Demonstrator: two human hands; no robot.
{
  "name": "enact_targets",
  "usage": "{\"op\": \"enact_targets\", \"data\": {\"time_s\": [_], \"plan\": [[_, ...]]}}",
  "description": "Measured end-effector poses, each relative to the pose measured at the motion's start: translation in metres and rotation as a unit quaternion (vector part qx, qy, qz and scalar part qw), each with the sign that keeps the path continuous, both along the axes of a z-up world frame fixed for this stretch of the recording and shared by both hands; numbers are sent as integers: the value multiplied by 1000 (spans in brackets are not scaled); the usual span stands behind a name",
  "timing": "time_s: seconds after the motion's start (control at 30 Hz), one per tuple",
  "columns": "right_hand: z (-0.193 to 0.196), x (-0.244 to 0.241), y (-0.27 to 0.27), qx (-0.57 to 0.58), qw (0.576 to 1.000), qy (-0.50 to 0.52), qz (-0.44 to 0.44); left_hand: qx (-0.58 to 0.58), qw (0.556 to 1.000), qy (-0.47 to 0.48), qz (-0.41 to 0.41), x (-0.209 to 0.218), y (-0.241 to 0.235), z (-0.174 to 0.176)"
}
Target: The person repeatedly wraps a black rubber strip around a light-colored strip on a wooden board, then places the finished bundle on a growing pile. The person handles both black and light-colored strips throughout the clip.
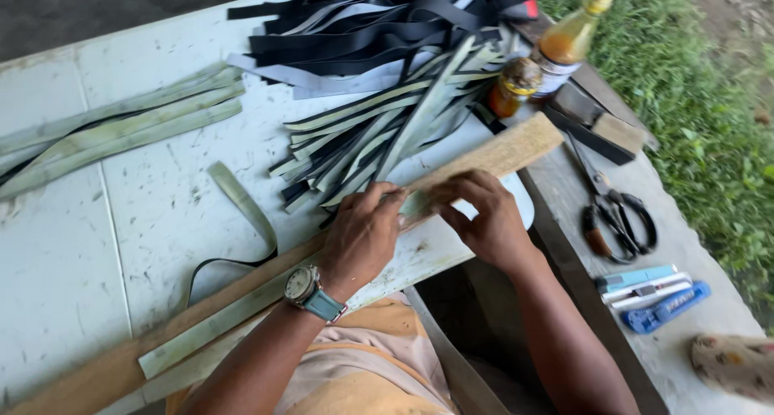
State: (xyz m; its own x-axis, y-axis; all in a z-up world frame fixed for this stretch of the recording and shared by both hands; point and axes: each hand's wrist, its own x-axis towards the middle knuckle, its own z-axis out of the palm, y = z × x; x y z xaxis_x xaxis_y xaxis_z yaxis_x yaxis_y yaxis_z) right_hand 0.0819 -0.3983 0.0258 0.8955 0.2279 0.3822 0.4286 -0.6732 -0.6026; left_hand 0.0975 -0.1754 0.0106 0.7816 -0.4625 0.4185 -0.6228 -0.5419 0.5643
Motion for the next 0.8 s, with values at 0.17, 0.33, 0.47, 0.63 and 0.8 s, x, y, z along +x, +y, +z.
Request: {"op": "enact_targets", "data": {"time_s": [0.17, 0.33, 0.47, 0.63, 0.8], "plan": [[-2, -20, 2, -100, 994, -38, 4, 39, 997, 61, -12, 5, -1, -6], [0, -21, 6, -113, 992, -58, 6, 81, 995, 22, -53, 13, 2, 5], [-3, -21, 4, -113, 991, -69, 5, 133, 987, 3, -94, 15, 3, 15], [-4, -23, 4, -101, 992, -74, 7, 205, 975, -6, -82, 13, -3, 22], [-3, -22, 7, -138, 985, -95, 40, 237, 967, -44, -76, 14, -8, 17]]}}
